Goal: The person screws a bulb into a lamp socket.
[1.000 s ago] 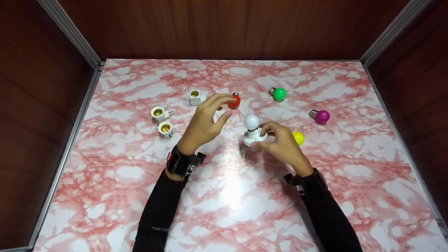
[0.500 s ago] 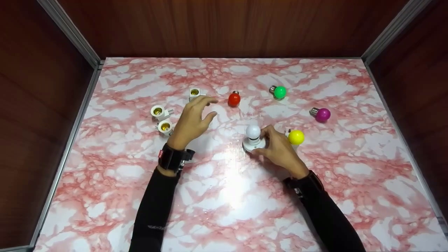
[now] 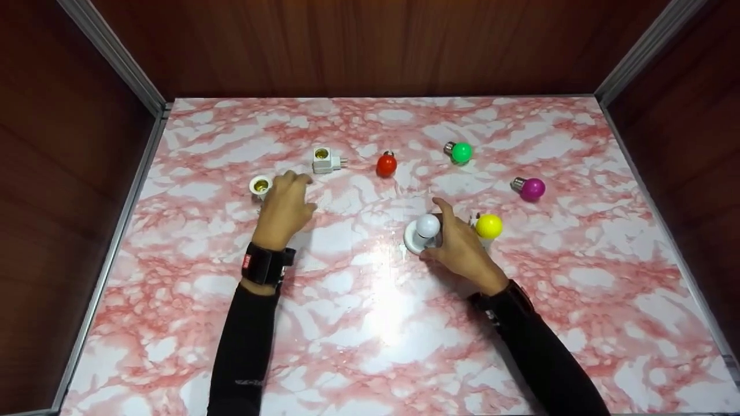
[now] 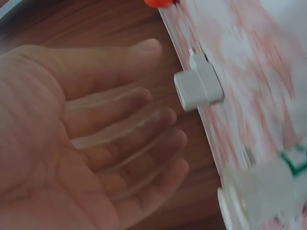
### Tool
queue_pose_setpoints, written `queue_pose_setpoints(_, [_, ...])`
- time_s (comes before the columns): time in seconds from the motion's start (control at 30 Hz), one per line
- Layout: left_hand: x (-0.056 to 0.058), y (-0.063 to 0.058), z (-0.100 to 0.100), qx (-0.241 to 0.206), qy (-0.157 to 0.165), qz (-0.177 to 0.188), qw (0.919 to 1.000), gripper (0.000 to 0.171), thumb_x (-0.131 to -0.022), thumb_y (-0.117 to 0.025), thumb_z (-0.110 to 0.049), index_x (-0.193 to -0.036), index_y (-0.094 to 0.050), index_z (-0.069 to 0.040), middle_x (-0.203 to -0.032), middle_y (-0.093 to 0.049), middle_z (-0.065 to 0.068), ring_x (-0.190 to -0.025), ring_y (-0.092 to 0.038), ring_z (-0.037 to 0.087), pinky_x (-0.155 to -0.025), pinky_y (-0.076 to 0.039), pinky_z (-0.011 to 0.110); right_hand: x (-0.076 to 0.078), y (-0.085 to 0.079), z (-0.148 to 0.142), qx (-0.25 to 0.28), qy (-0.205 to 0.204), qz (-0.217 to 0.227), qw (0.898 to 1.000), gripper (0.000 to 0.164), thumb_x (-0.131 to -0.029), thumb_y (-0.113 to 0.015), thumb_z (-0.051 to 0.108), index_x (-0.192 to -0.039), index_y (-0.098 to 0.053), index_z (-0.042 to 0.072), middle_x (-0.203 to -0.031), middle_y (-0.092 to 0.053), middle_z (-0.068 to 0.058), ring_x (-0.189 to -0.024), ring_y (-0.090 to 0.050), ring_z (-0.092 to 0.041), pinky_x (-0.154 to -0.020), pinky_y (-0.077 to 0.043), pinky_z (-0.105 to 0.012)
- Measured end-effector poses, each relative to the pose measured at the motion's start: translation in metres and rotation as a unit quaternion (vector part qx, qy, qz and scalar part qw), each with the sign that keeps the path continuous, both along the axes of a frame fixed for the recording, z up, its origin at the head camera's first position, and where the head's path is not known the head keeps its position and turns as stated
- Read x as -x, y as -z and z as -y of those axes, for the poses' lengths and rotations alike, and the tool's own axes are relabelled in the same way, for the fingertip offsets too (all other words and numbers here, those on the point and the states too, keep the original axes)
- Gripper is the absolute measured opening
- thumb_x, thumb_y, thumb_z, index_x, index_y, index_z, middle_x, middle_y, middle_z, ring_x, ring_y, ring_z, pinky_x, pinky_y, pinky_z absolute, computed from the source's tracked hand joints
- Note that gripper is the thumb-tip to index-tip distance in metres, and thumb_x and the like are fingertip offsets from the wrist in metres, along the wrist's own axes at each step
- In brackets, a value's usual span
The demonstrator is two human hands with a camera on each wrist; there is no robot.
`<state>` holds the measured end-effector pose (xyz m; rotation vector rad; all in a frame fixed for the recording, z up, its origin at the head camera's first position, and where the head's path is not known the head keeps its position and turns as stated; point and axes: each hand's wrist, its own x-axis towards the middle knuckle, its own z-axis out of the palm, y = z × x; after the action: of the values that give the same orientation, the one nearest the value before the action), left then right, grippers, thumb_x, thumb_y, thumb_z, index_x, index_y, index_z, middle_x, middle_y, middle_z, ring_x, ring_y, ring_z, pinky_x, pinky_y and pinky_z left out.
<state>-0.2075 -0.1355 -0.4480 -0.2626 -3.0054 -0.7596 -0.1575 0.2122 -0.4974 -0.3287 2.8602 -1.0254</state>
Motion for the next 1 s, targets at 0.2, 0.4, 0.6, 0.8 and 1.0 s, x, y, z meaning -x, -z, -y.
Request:
queue_pose_setpoints(0.2, [-0.004,0.005,0.012,0.073,-0.037,-0.014,0.9965,0.039,-0.082,-0.077,-0.002,-0.120,-0.070,0.006,-0.119,-0.068,0.028,-0.112,-0.065,0.048,-0.093,-0.060,0.065,-0.003,-0.002,0.001,0.014,-0.014,-0.009,1.000,0.112,-0.076,-0.093,0.006,-0.165,-0.026,0.008,-0.144,-0.066,-0.022,-0.130,-0.066,-0.042,-0.117,-0.050,-0.060])
queue_pose_setpoints(0.4, [-0.005,0.008,0.019,0.105,-0.037,-0.013,0.9937,0.024,-0.080,-0.072,0.003,-0.103,-0.070,0.010,-0.111,-0.067,0.032,-0.108,-0.064,0.050,-0.090,-0.059,0.063,-0.004,-0.018,-0.002,0.056,-0.024,0.008,0.998,0.108,-0.081,-0.094,0.019,-0.166,-0.028,0.011,-0.157,-0.056,-0.023,-0.144,-0.056,-0.043,-0.125,-0.042,-0.063])
queue_pose_setpoints(0.6, [-0.004,0.008,0.023,0.107,-0.050,0.016,0.9929,0.025,-0.085,-0.063,0.007,-0.109,-0.067,0.011,-0.120,-0.064,0.036,-0.118,-0.061,0.053,-0.093,-0.059,0.066,0.002,-0.050,-0.023,0.111,0.003,0.022,0.994,0.086,-0.096,-0.079,0.037,-0.166,-0.032,0.019,-0.170,-0.042,-0.017,-0.156,-0.042,-0.039,-0.129,-0.037,-0.065])
queue_pose_setpoints(0.8, [-0.006,0.011,0.025,0.093,-0.059,0.062,0.9920,0.035,-0.087,-0.061,0.008,-0.121,-0.067,0.009,-0.132,-0.058,0.039,-0.120,-0.059,0.056,-0.093,-0.060,0.067,0.022,-0.070,-0.064,0.142,0.059,-0.029,0.988,0.064,-0.103,-0.071,0.030,-0.157,-0.045,0.007,-0.161,-0.052,-0.021,-0.149,-0.049,-0.042,-0.129,-0.038,-0.060])
queue_pose_setpoints(1.0, [-0.007,0.015,0.027,0.094,-0.066,0.062,0.9914,0.032,-0.088,-0.060,0.006,-0.119,-0.068,0.011,-0.128,-0.061,0.039,-0.115,-0.062,0.060,-0.090,-0.061,0.067,0.046,-0.060,-0.109,0.111,0.115,-0.036,0.986,0.061,-0.104,-0.069,0.035,-0.152,-0.051,0.001,-0.155,-0.055,-0.026,-0.145,-0.053,-0.044,-0.125,-0.044,-0.059])
